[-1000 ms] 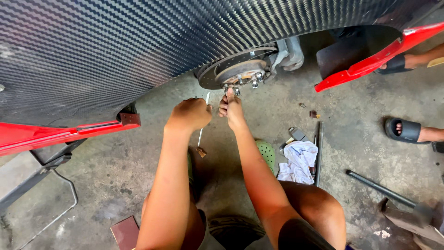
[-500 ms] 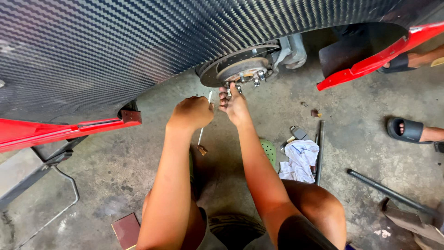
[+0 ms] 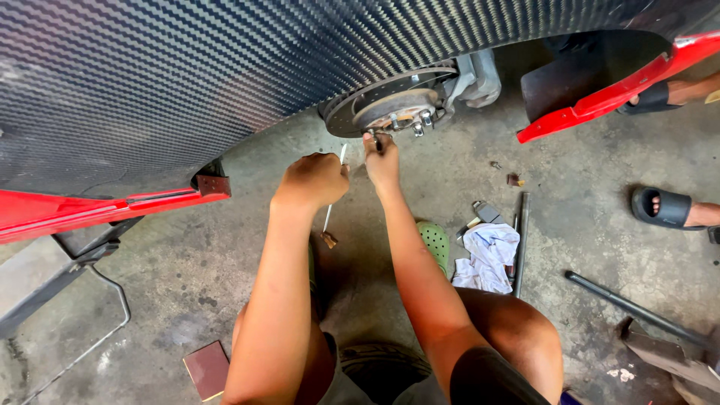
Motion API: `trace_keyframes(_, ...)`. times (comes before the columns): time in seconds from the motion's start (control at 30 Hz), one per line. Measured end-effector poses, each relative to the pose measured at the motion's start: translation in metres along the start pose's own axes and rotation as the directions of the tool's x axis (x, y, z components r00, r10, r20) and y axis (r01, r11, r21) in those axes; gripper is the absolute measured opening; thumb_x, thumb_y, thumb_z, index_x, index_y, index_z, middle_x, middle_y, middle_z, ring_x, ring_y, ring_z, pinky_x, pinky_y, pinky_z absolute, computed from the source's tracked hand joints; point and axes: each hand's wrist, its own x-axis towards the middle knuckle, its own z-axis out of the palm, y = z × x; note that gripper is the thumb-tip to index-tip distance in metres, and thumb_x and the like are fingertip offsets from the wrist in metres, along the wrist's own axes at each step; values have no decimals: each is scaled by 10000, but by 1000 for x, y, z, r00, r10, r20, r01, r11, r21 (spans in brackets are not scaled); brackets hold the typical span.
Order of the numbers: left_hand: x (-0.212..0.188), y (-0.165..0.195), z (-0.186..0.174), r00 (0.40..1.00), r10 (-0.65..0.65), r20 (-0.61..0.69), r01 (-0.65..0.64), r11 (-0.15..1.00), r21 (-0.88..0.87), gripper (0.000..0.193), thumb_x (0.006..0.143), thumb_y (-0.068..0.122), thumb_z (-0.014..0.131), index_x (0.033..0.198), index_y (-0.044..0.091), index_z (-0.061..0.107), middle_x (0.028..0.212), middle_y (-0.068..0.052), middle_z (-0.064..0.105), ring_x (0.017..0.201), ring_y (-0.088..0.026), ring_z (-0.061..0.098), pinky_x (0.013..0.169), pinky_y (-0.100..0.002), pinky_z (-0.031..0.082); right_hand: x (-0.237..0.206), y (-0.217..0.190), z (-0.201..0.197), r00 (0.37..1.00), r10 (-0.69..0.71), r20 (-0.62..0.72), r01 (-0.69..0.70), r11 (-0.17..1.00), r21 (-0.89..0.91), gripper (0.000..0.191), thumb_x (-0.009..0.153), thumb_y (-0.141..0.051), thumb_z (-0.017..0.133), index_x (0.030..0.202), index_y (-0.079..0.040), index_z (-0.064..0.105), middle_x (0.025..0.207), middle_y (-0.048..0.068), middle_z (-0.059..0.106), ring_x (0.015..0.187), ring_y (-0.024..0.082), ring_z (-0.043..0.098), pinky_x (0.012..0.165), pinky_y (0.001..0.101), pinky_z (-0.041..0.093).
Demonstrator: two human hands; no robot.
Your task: The person crouches beside a car with the front wheel removed and threads a long thin metal rod through the bolts of the exposed brake hub, working the rod through by hand, repositioning it, and pulling it through repeatedly.
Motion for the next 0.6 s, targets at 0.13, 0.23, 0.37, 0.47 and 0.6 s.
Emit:
trace_keyframes(0.13, -1, 2, 0, 1000, -3, 6, 3, 1000, -1, 390, 971, 314, 527, 974, -13, 740, 1068, -236, 718, 1010, -416, 697, 927, -496, 531, 2, -11, 1, 996, -63, -65, 18, 843, -537, 281, 983, -299, 661, 1043, -25, 658, 800, 171, 709, 725, 325, 676, 658, 436, 514)
trace_keyframes(0.23, -2, 3, 1, 1000, 0, 10, 0, 1000, -7, 372, 960, 295, 530, 968, -11, 742, 1053, -228, 725, 1003, -405, 702, 918, -490, 536, -1, -25, 8, 996, -58, -64, -1, 737, -676, 309, 1015, -315, 614, 1134, -30, 617, 1007, 233, 721, 951, 439, 685, 780, 530, 522)
trace_keyframes(0.37, -1, 1, 3, 1000, -1, 16, 1, 1000, -14, 339, 940, 255, 530, 959, -4, 748, 1043, -226, 729, 999, -394, 708, 917, -479, 543, -7, -43, 18, 997, -18, -70, -44, 619, -784, 399, 985, -323, 598, 1230, -16, 533, 1143, 256, 674, 990, 455, 668, 796, 551, 519)
trace_keyframes(0.47, 1, -2, 5, 1000, 14, -20, -15, 1000, -19, 329, 930, 243, 533, 964, -3, 750, 1047, -233, 724, 991, -403, 705, 911, -481, 544, -9, -53, 22, 998, 10, -61, -57, 545, -837, 439, 934, -286, 635, 1233, 11, 512, 1161, 266, 669, 994, 450, 675, 829, 535, 528)
trace_keyframes(0.6, 4, -7, 7, 998, 41, -43, -42, 999, -19, 328, 913, 243, 544, 964, -6, 751, 1046, -243, 722, 994, -400, 707, 918, -481, 543, -4, -56, 26, 993, 109, -43, -93, 508, -857, 509, 838, -221, 686, 1224, 57, 504, 1125, 257, 705, 1030, 414, 698, 889, 498, 548)
